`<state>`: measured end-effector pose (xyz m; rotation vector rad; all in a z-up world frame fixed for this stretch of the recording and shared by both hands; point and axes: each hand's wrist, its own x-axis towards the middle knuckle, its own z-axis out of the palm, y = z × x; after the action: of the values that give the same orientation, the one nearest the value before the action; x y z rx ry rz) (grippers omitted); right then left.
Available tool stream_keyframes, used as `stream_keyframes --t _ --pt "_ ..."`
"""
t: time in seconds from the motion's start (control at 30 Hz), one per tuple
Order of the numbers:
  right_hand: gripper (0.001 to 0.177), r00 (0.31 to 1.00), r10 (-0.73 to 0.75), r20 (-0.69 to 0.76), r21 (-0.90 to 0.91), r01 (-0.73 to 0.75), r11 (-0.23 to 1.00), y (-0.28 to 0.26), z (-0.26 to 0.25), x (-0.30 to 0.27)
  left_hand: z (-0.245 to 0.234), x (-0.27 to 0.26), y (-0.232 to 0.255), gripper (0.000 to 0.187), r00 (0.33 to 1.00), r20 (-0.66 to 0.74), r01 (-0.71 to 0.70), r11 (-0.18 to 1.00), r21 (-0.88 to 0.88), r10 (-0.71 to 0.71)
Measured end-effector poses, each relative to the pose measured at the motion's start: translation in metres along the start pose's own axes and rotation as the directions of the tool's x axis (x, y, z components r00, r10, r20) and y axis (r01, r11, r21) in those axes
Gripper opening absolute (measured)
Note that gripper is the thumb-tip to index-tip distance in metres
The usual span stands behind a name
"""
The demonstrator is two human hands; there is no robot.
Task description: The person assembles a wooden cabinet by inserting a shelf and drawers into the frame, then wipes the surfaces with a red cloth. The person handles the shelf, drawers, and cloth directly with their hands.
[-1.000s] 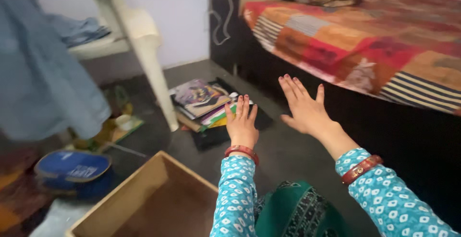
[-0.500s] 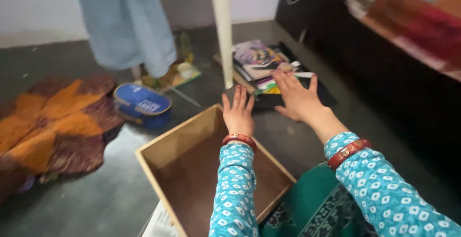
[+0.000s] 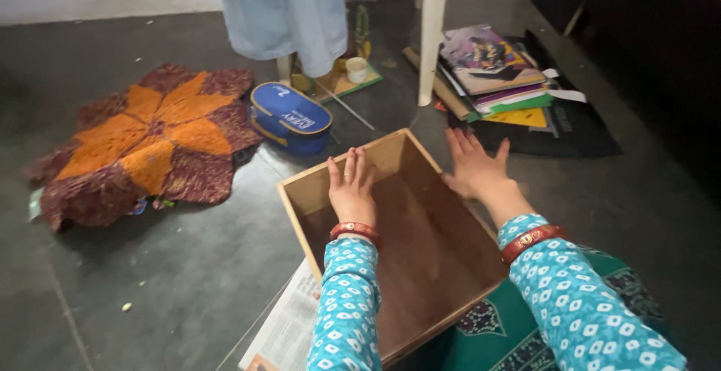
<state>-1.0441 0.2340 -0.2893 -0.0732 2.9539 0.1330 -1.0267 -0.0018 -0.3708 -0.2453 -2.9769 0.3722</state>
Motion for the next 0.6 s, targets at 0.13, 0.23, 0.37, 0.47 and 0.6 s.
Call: stream_keyframes --t 0.13,0.23,0.37,0.47,0.6 --pt "0.092 0.998 0.01 0.056 0.031 -0.012 0.999 -0.018 0.021 0.005 0.001 -0.012 -0.014 0.057 0.999 0.014 0.05 0.992 0.115 -0.052" --pt "0.088 0.99 0.037 0.133 0.051 -0.044 0.998 -0.029 0.026 0.005 0.003 -0.026 -0.019 0.058 0.993 -0.038 0.119 0.984 0.131 -0.115" --pt "0.101 0.977 0.073 0.199 0.154 -0.105 0.983 -0.041 0.021 0.001 -0.002 -0.046 -0.025 0.063 0.975 -0.024 0.223 0.966 0.132 -0.222" --pt "0.1 0.988 0.071 0.137 0.212 -0.099 0.972 -0.044 0.017 -0.006 -0.014 -0.059 -0.03 0.062 0.96 0.133 0.221 0.96 0.173 -0.246" --pt "0.096 0.991 0.093 0.093 0.26 -0.114 0.959 -0.046 0.015 -0.012 -0.035 -0.065 -0.035 0.069 0.904 0.212 0.354 0.929 0.111 -0.37"
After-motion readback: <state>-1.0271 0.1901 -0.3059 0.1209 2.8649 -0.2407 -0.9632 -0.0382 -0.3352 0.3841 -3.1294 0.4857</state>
